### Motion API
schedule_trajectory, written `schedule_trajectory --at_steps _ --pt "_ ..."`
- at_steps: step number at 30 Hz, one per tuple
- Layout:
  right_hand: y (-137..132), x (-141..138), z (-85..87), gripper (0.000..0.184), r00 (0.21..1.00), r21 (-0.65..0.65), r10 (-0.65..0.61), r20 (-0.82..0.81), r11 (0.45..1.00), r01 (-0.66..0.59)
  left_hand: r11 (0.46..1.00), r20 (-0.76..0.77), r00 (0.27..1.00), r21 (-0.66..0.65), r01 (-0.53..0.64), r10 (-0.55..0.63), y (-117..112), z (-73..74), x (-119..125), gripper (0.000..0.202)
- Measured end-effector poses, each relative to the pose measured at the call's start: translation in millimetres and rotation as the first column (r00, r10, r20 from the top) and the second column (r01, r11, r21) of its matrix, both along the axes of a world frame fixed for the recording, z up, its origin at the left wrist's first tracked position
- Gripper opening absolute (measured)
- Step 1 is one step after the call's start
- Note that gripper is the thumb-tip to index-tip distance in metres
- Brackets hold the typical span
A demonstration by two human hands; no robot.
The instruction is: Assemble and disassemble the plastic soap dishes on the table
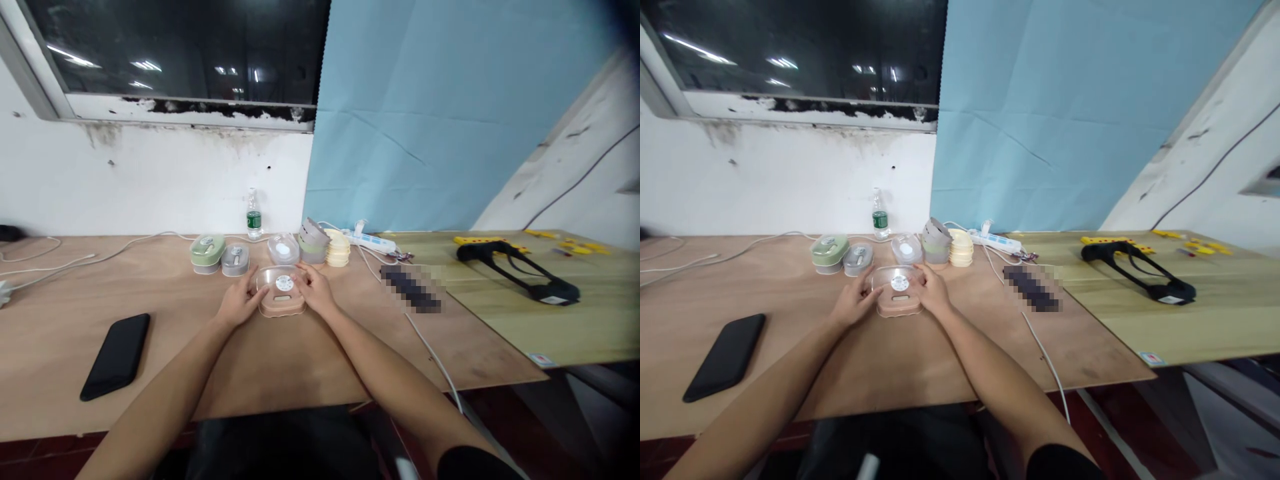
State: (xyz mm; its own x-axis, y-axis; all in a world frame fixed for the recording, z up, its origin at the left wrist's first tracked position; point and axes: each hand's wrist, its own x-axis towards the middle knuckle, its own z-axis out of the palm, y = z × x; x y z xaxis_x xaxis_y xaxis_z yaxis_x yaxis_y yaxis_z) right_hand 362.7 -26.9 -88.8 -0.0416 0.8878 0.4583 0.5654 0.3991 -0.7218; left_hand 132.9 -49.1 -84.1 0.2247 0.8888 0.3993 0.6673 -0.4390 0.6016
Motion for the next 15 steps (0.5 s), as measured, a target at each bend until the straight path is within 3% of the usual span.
schedule_trajectory --at_steps 15 --pt "15.4 12.4 -9.2 0.035 0.964 -0.197 0.071 0.258 0.980 -0.020 0.989 -0.141 0.986 -0.133 0.071 -0.089 8.2 -7.4 -2.3 0.058"
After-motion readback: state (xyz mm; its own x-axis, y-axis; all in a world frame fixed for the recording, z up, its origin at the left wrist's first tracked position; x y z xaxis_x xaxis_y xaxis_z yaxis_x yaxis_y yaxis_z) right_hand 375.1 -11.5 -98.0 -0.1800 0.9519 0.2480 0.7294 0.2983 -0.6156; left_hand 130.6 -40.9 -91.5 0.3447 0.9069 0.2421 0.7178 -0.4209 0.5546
